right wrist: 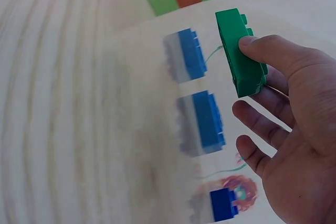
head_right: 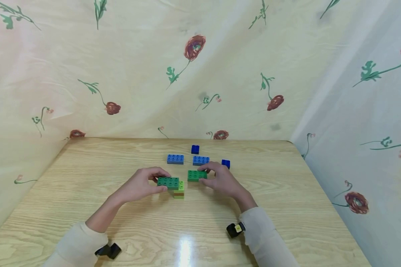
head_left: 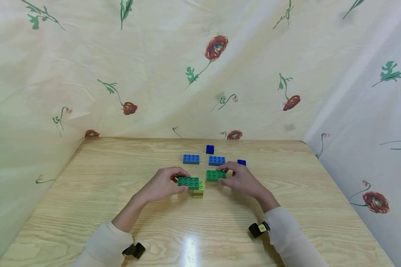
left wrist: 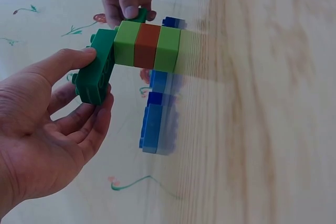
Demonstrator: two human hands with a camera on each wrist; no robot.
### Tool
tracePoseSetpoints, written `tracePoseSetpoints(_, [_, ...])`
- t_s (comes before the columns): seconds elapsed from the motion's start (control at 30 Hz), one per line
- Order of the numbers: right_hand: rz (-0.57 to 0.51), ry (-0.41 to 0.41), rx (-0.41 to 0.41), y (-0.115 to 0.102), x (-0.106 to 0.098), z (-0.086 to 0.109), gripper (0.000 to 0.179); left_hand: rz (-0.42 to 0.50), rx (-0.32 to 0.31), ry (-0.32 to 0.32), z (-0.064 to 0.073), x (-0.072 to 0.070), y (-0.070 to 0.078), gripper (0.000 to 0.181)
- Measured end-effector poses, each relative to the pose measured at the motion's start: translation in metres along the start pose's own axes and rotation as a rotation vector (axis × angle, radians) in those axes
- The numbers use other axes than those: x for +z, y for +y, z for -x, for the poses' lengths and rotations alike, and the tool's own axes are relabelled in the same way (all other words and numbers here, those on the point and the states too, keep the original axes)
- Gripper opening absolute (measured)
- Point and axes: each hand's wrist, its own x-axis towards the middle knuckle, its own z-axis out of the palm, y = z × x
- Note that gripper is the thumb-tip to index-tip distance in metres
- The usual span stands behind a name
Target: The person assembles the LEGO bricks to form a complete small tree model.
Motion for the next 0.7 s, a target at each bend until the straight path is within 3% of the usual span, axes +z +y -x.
tracePoseSetpoints(0.3, [0.009, 0.009, -0.079, -0.017, -0.006, 0.005, 0.033, -0.01, 0.009, 0.019, -0.005, 0.001, 0.0, 0.029])
tracePoseSetpoints(0.7, [-0.031, -0.018, -0.112, -0.025, -0.001, 0.005, 0.032, -0.015, 0.032, 0.02, -0.008, 0.0, -0.001, 0.03])
